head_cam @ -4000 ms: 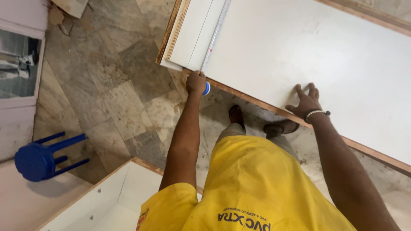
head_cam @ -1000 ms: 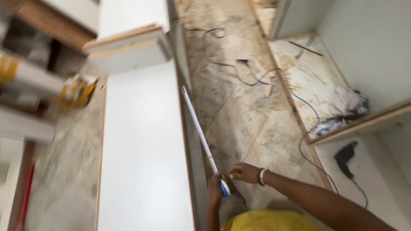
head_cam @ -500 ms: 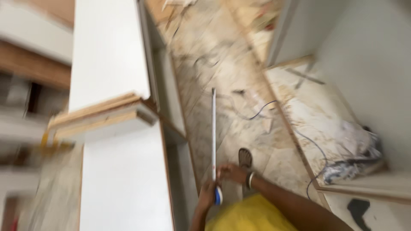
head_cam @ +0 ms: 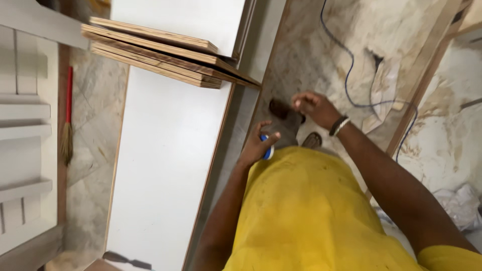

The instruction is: The person measures wooden panels with a tape measure, marks them with a pencil, and aligns drawer slides against the wood panels for assembly.

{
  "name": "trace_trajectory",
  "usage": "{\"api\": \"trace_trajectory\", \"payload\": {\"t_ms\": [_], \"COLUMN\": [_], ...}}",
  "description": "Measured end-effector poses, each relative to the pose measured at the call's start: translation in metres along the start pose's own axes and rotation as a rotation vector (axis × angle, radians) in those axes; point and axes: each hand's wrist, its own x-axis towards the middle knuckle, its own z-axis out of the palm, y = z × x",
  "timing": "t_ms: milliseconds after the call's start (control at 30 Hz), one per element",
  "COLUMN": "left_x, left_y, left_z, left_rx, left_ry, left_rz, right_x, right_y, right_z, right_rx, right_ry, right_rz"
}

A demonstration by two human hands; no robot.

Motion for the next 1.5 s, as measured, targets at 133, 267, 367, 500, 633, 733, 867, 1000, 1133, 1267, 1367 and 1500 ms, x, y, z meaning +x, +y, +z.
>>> {"api": "trace_trajectory", "payload": {"t_ms": [133, 267, 367, 500, 633, 733, 867, 1000, 1133, 1267, 1367, 1500], "left_x": [0.062, 0.127, 0.126, 0.142, 0.115, 0.119, 0.115, 0.114, 0.100, 0.087, 0.082, 0.078], "left_y": [-0.004, 0.003, 0.018, 0.033, 0.026, 0.029, 0.033, 0.031, 0.027, 0.012, -0.002, -0.019], "left_z": [-0.003, -0.026, -0.040, -0.045, -0.022, -0.004, 0.036, 0.050, 0.043, 0.017, -0.002, -0.021], "left_rx": [-0.015, 0.091, 0.181, -0.009, -0.034, -0.024, -0.175, -0.272, -0.307, -0.287, -0.295, -0.289], "left_ry": [0.010, 0.016, 0.092, 0.196, 0.468, 0.514, 0.592, 0.619, 0.628, 0.562, 0.517, 0.443], "left_rz": [-0.231, -0.122, -0.166, -0.380, -0.322, -0.398, -0.453, -0.450, -0.456, -0.509, -0.542, -0.563], "right_x": [0.065, 0.129, 0.169, 0.217, 0.240, 0.268, 0.276, 0.280, 0.280, 0.289, 0.290, 0.281], "right_y": [-0.012, -0.009, -0.013, -0.030, -0.033, -0.047, -0.022, -0.006, -0.022, -0.029, -0.027, -0.022], "right_z": [-0.014, 0.009, 0.028, 0.054, 0.065, 0.070, 0.082, 0.095, 0.107, 0.108, 0.107, 0.109], "right_rx": [-0.120, -0.113, -0.123, -0.266, -0.436, -0.468, -0.837, -0.778, -0.706, -0.845, -0.865, -0.696], "right_ry": [-0.044, -0.251, -0.383, -0.431, -0.447, -0.484, -0.852, -0.773, -0.787, -0.754, -0.706, -0.598], "right_rz": [-0.043, -0.121, -0.043, -0.220, -0.508, -0.680, -0.207, -0.340, -0.011, -0.073, -0.065, -0.247]}}
